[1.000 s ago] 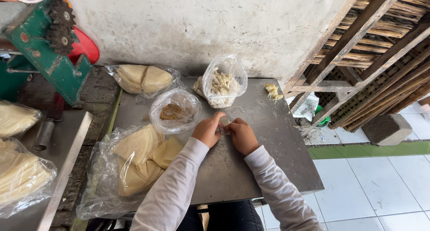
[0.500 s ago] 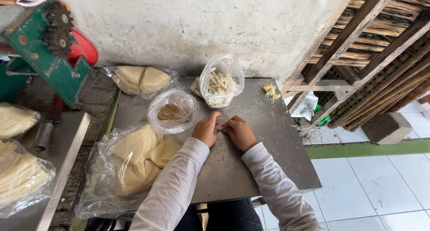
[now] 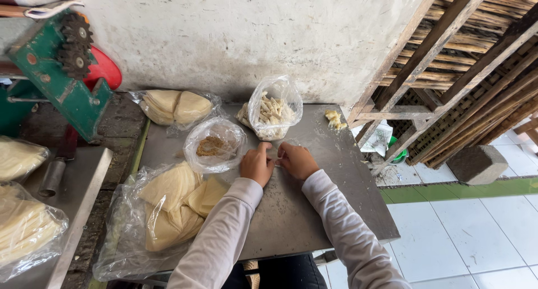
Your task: The person places a filling onto triangular pastry sheets and folds them by hand into filled triangular shapes on a metal surface.
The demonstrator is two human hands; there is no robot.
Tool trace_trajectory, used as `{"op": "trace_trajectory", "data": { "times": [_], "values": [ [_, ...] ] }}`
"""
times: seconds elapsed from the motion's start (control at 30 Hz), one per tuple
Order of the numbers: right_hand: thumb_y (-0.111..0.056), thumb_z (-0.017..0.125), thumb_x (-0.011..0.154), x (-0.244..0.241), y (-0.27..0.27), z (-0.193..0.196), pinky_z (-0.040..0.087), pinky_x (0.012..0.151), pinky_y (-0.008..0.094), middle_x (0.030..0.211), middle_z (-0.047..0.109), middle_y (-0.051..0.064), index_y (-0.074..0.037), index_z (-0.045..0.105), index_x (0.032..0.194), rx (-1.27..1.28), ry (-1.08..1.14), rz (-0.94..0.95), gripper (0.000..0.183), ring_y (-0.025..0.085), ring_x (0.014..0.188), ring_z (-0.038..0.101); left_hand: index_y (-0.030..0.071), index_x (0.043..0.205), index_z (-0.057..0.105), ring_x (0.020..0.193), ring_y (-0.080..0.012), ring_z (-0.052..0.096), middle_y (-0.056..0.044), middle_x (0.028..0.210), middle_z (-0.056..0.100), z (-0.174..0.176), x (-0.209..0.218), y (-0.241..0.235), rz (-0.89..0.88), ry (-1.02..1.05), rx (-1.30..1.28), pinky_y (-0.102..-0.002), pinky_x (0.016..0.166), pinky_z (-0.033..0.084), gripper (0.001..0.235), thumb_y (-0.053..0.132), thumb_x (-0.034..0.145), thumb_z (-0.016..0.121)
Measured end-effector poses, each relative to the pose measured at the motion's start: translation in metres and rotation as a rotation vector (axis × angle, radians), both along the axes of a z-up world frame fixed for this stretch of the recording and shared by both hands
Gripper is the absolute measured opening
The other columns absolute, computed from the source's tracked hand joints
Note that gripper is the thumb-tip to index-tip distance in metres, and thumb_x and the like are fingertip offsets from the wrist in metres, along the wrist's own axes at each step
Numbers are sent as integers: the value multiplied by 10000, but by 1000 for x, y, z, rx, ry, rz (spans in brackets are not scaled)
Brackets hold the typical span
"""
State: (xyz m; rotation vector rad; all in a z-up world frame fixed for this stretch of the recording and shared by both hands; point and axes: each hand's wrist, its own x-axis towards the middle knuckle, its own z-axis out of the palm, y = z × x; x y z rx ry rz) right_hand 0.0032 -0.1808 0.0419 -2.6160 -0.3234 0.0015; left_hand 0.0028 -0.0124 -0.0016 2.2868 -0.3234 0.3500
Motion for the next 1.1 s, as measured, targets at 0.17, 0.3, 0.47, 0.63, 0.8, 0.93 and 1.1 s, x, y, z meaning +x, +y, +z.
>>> {"op": "trace_trajectory", "data": {
  "times": [0.17,0.3,0.47,0.63,0.8,0.93,1.1],
  "values": [
    [-229,744,873,6,-7,-19,454,935,444,1052,643,79,-132,668,967,-54,-147,78,155,322,1060,626,184,1174,634,967,-284,665,-48,893,735,5,-2,3,-78,-131,161,-481,865,450,351,60,855,711],
    [-234,776,820,4,-19,-21,418,958,469,1055,634,65,-147,687,964,-40,-110,147,190,299,1066,617,169,1084,635,962,-268,662,6,866,761,11,-4,11,-180,-68,92,-489,881,422,358,150,757,782],
    [-229,684,895,0,-12,-31,399,969,445,1076,630,61,-141,697,954,-1,-218,93,107,294,1140,572,142,1120,649,951,-267,678,-49,888,752,8,-4,2,-66,-171,236,-470,912,437,294,114,844,746],
    [-285,738,870,1,-3,-32,354,978,453,1071,602,75,-131,730,917,13,-172,-99,161,297,1144,538,137,1092,641,927,-275,696,-34,911,758,6,9,1,4,150,-62,-485,890,463,326,160,806,794],
    [-273,756,851,1,1,-28,343,999,448,1089,585,64,-141,719,967,51,-254,-66,180,304,1144,527,168,1105,656,940,-291,689,-21,917,765,-4,9,6,-94,-110,-51,-457,847,507,319,84,821,774],
    [-283,788,806,1,-11,-13,309,1012,435,1054,599,42,-172,744,917,35,-175,63,164,270,1146,517,149,1024,657,912,-284,690,-2,824,777,2,8,12,-171,-184,65,-486,849,473,313,140,763,829],
    [-223,729,858,2,-10,-25,313,1035,424,1078,604,35,-178,758,905,14,-228,13,71,256,1178,515,157,1036,689,909,-321,672,-95,906,733,-6,10,6,-31,-155,71,-448,832,516,254,131,820,819]
  ]
}}
